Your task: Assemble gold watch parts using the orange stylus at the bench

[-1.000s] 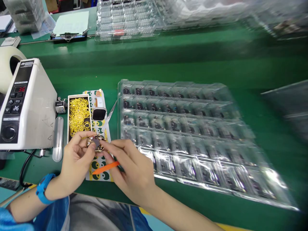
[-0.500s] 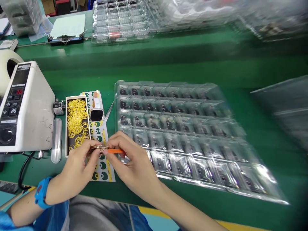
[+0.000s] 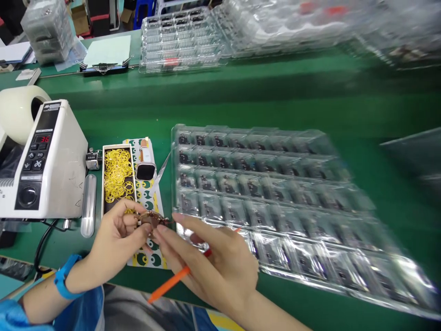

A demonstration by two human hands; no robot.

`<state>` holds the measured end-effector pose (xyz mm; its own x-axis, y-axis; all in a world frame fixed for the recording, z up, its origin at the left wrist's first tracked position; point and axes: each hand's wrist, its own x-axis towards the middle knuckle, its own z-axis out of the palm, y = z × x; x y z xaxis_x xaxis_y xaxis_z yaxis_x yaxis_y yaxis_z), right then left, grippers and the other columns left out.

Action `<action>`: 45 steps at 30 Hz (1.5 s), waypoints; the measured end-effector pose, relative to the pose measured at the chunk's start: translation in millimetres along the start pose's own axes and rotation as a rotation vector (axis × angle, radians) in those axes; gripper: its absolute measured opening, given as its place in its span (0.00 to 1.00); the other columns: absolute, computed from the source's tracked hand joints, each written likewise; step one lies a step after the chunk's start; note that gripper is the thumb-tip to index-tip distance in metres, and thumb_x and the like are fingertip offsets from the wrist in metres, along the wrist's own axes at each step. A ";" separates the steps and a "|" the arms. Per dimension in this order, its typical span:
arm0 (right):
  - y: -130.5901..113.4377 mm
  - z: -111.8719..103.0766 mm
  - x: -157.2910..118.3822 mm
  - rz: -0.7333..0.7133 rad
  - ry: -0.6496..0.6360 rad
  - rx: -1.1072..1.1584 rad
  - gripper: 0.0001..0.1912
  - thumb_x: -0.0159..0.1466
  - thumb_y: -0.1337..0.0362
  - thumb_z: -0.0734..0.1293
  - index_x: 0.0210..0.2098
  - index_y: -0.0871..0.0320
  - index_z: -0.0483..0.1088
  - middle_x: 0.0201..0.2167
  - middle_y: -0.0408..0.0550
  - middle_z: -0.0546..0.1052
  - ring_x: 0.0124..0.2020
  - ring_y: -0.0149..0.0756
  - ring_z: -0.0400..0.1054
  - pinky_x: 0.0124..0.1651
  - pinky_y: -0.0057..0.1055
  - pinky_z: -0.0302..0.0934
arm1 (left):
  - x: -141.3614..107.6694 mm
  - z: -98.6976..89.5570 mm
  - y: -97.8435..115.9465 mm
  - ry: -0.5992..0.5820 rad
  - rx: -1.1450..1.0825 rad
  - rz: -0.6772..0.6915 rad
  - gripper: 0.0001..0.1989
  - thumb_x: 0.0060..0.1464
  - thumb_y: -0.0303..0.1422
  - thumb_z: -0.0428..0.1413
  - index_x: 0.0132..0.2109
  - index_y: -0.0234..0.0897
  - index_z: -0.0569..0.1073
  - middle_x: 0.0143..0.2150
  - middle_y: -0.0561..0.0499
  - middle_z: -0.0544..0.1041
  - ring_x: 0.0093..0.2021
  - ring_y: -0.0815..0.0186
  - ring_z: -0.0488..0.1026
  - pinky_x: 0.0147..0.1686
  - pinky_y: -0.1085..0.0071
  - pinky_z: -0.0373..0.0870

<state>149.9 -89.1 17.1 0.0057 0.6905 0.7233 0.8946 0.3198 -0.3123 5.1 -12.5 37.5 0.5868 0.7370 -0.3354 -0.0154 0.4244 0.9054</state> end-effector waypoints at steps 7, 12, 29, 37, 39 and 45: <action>2.1 11.7 7.0 -0.018 0.000 0.015 0.03 0.66 0.73 0.65 0.40 0.62 0.69 0.32 0.53 0.81 0.26 0.34 0.70 0.27 0.31 0.58 | -6.4 -1.5 -15.7 0.005 0.168 0.081 0.10 0.57 0.33 0.56 0.46 0.37 0.71 0.21 0.57 0.70 0.23 0.70 0.71 0.29 0.75 0.75; 7.4 8.7 4.4 -0.127 -0.017 0.013 0.03 0.67 0.73 0.64 0.40 0.64 0.69 0.32 0.56 0.81 0.27 0.36 0.70 0.27 0.32 0.58 | -8.6 -4.4 -19.1 0.007 0.315 0.190 0.09 0.59 0.31 0.54 0.47 0.36 0.72 0.22 0.54 0.72 0.23 0.68 0.72 0.27 0.73 0.74; 5.1 10.9 4.6 -0.111 0.000 0.004 0.05 0.63 0.75 0.66 0.39 0.62 0.68 0.31 0.55 0.81 0.27 0.36 0.70 0.27 0.30 0.62 | -10.7 -4.7 -19.1 0.012 0.427 0.243 0.10 0.60 0.29 0.52 0.48 0.37 0.72 0.26 0.54 0.73 0.25 0.70 0.69 0.27 0.75 0.67; 3.5 2.7 7.6 0.125 -0.021 0.254 0.05 0.67 0.68 0.62 0.43 0.58 0.66 0.33 0.53 0.75 0.32 0.36 0.71 0.26 0.29 0.64 | -0.8 -3.8 -10.4 0.066 0.053 0.053 0.07 0.51 0.32 0.60 0.34 0.35 0.69 0.26 0.55 0.70 0.26 0.72 0.69 0.28 0.77 0.68; 6.5 -0.3 10.3 0.195 -0.061 0.369 0.06 0.67 0.71 0.60 0.42 0.58 0.66 0.33 0.50 0.74 0.30 0.34 0.70 0.26 0.28 0.62 | 0.8 -3.5 -6.5 0.047 0.002 0.016 0.09 0.48 0.32 0.62 0.32 0.35 0.69 0.26 0.55 0.71 0.26 0.71 0.71 0.28 0.76 0.71; 9.2 3.0 14.3 0.155 -0.251 0.568 0.06 0.69 0.73 0.60 0.42 0.57 0.66 0.31 0.46 0.73 0.30 0.30 0.68 0.29 0.25 0.64 | 0.6 -5.3 0.1 0.015 0.001 -0.048 0.10 0.44 0.31 0.63 0.29 0.35 0.68 0.23 0.56 0.69 0.20 0.71 0.71 0.20 0.77 0.68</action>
<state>156.8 -74.3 22.8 -0.0504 0.8656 0.4983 0.5153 0.4499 -0.7294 1.2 -9.3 36.0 0.5747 0.7236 -0.3822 0.0131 0.4589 0.8884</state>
